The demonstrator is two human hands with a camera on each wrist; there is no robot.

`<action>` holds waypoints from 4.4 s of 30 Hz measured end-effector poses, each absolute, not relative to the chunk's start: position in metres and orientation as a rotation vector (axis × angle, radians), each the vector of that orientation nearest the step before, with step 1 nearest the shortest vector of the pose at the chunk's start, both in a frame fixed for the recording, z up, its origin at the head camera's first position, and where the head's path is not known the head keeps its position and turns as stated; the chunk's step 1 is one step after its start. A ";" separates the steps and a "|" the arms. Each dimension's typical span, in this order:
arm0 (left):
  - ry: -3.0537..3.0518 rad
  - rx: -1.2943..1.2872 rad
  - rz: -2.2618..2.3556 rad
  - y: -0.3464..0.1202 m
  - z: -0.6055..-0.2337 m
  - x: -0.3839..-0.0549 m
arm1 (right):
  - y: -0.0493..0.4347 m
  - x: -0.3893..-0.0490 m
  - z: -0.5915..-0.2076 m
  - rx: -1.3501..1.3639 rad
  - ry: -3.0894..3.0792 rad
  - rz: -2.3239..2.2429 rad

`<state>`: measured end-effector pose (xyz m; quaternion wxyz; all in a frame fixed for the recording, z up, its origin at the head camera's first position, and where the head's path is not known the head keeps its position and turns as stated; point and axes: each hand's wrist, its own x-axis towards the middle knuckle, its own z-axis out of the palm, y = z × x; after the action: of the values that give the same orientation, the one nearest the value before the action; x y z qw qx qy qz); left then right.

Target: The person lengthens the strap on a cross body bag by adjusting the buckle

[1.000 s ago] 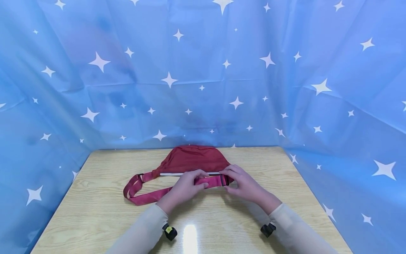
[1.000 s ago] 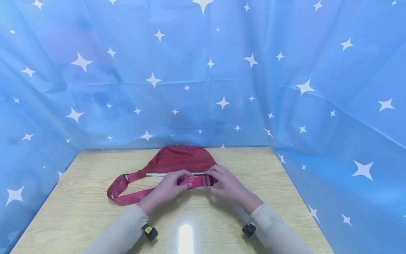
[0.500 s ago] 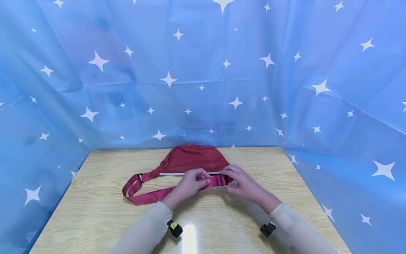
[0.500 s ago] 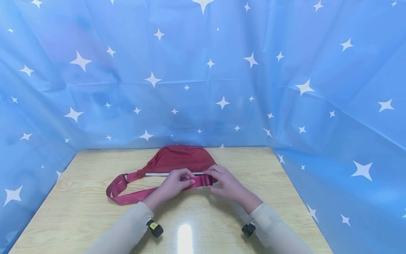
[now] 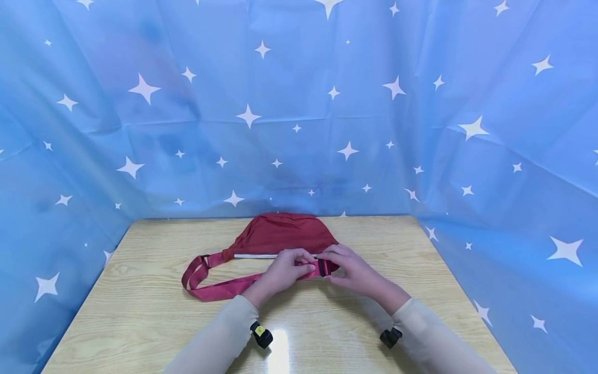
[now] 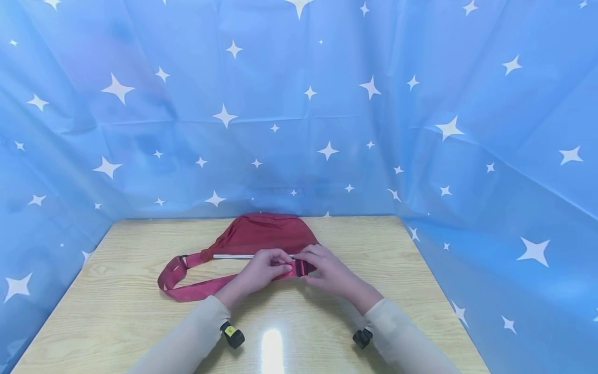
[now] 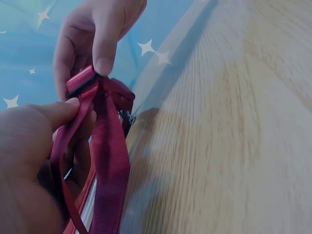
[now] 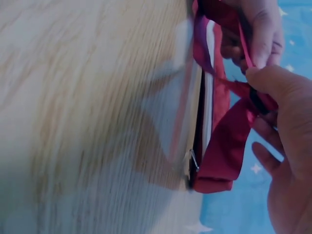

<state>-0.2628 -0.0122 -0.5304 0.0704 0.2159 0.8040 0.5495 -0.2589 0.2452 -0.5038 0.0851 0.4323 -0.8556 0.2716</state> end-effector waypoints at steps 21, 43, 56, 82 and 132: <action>2.567 0.707 1.436 -0.032 -0.530 -0.259 | 0.244 -0.254 -0.506 1.152 -2.596 0.953; 2.578 0.682 1.401 -0.028 -0.527 -0.257 | 0.237 -0.255 -0.510 1.170 -2.557 0.980; 2.509 0.685 1.476 -0.032 -0.527 -0.256 | 0.237 -0.256 -0.510 1.175 -2.565 1.020; 2.563 0.847 1.426 -0.020 -0.528 -0.257 | 0.232 -0.252 -0.505 1.007 -2.700 1.073; 2.786 0.847 1.297 -0.017 -0.526 -0.253 | 0.216 -0.254 -0.469 1.164 -2.586 0.822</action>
<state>-0.2532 -0.0172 -0.5262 -0.0229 0.2657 0.8738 0.4067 -0.2544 0.2164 -0.4688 0.0945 0.3926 -0.8719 0.2770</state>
